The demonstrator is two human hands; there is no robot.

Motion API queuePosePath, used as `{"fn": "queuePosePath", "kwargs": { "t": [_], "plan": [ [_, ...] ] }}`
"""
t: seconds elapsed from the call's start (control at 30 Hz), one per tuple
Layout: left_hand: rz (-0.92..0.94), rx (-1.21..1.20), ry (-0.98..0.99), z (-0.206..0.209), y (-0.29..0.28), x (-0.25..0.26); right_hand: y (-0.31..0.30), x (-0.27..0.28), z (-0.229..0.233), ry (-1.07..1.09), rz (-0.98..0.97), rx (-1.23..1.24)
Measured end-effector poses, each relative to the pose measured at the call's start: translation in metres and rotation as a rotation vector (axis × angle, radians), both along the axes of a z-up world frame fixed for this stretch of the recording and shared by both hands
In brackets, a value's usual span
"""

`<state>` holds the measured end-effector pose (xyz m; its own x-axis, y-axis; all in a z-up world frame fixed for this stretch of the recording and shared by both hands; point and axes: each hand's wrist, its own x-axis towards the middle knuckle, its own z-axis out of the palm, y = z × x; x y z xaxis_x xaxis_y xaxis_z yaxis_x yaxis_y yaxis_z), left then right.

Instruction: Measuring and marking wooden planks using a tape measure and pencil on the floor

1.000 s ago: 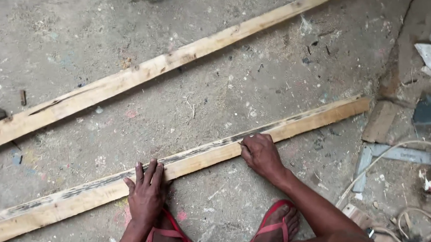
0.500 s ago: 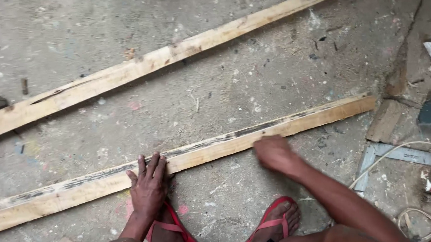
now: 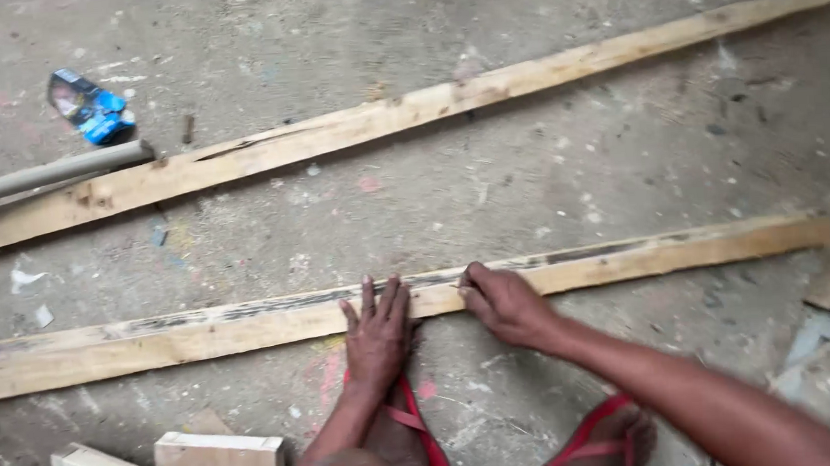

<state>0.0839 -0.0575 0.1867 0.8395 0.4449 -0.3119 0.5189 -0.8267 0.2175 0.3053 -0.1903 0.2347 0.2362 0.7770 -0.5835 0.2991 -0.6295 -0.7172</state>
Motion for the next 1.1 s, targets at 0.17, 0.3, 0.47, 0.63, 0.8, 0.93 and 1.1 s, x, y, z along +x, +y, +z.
{"fn": "queuePosePath", "kwargs": {
  "t": [0.17, 0.3, 0.47, 0.63, 0.8, 0.93, 1.1],
  "plan": [
    [0.051, 0.041, -0.103, -0.014, 0.010, -0.020, 0.037, -0.071, -0.037, 0.158, -0.419, 0.019],
    [0.091, -0.127, -0.216, -0.009, 0.042, -0.045, 0.039, -0.078, -0.043, 0.019, -0.470, -0.022],
    [0.148, -0.161, -0.309, -0.011, 0.113, -0.125, 0.044, -0.089, -0.051, -0.074, -0.481, 0.019],
    [0.121, -0.043, -0.353, -0.010, 0.134, -0.148, 0.053, -0.102, -0.044, -0.265, -0.365, 0.053],
    [0.128, -0.058, -0.387, -0.015, 0.139, -0.143, 0.069, -0.136, -0.059, -0.381, -0.203, 0.164],
    [0.126, -0.075, -0.379, -0.023, 0.133, -0.154, 0.085, -0.153, -0.056, -0.382, -0.170, 0.219],
    [0.133, -0.069, -0.387, -0.022, 0.133, -0.152, 0.081, -0.160, -0.069, -0.437, -0.174, 0.221]
  ]
}}
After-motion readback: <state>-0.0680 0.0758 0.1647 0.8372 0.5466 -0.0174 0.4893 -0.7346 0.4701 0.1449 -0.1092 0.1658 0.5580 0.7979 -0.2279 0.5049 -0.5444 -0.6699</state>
